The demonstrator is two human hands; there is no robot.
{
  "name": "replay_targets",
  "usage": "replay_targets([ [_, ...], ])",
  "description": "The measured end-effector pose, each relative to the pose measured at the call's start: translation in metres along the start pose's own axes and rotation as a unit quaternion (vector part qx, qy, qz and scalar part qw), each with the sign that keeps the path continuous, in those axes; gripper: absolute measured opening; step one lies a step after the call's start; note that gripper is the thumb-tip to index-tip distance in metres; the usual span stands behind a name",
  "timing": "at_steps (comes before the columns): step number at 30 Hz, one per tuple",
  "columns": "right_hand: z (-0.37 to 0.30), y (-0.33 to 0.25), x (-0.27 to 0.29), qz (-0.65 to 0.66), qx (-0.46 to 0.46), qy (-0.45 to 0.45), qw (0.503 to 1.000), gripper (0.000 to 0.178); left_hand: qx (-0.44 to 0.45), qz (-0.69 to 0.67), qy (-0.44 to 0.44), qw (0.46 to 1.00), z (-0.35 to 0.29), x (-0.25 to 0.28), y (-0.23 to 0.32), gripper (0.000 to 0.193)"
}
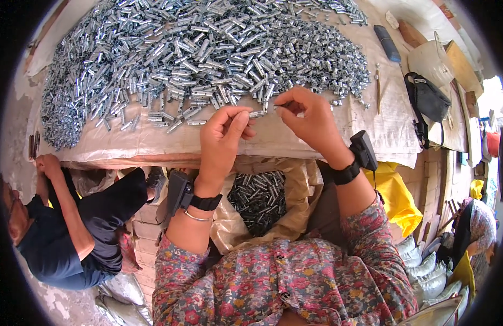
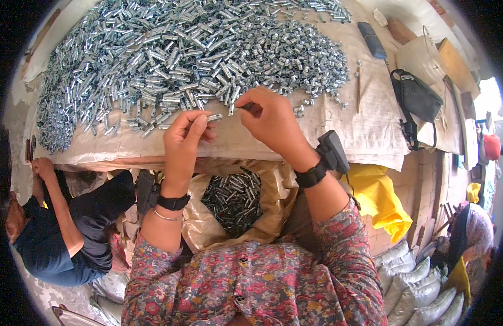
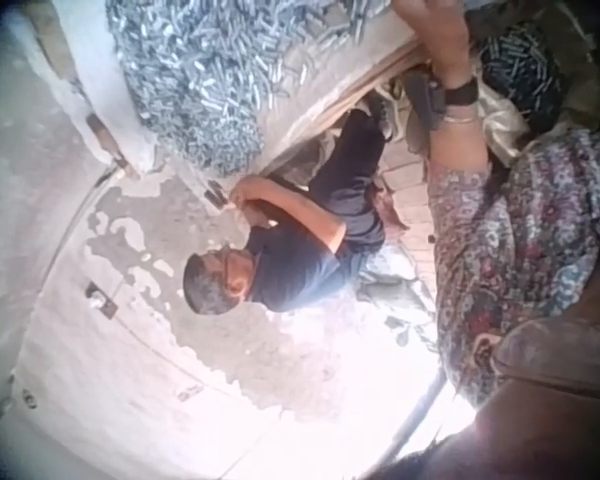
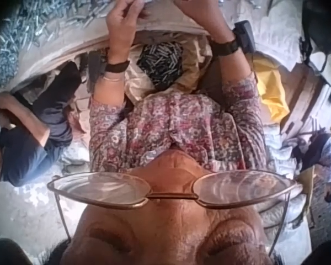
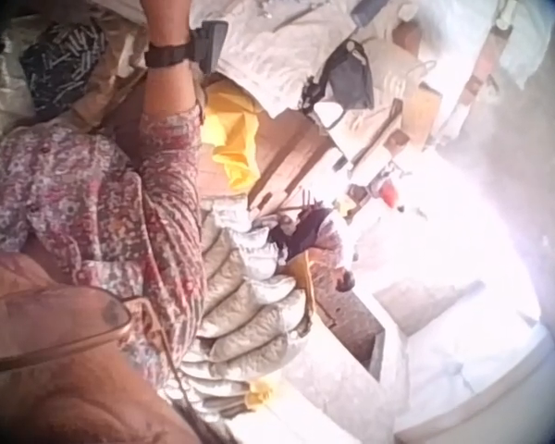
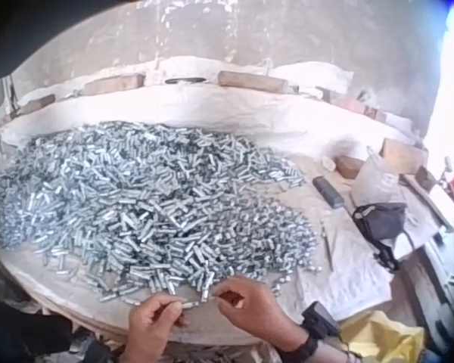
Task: Manually assembling small metal sleeves onto bolts in a workshop environment.
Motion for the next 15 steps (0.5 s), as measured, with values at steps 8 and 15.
replay_targets([
  [8,-0.010,-0.016,-0.001,0.212,-0.068,-0.065,0.973,0.012,0.071,-0.082,-0.013,0.994,-0.001,0.001,0.000,0.018],
  [15,-0.011,-0.016,0.001,0.119,-0.020,-0.026,0.992,0.012,0.054,-0.033,-0.043,0.997,-0.002,-0.002,0.003,0.017],
])
Point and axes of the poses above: each hand's wrist, its own z-axis towards the middle knuckle, its own x-axis out of the back of the hand, y = z × x, the point moved 1 cm from there along z, towards the middle knuckle, and after that the axes turned 14 degrees about -z, right-handed, at the moved point
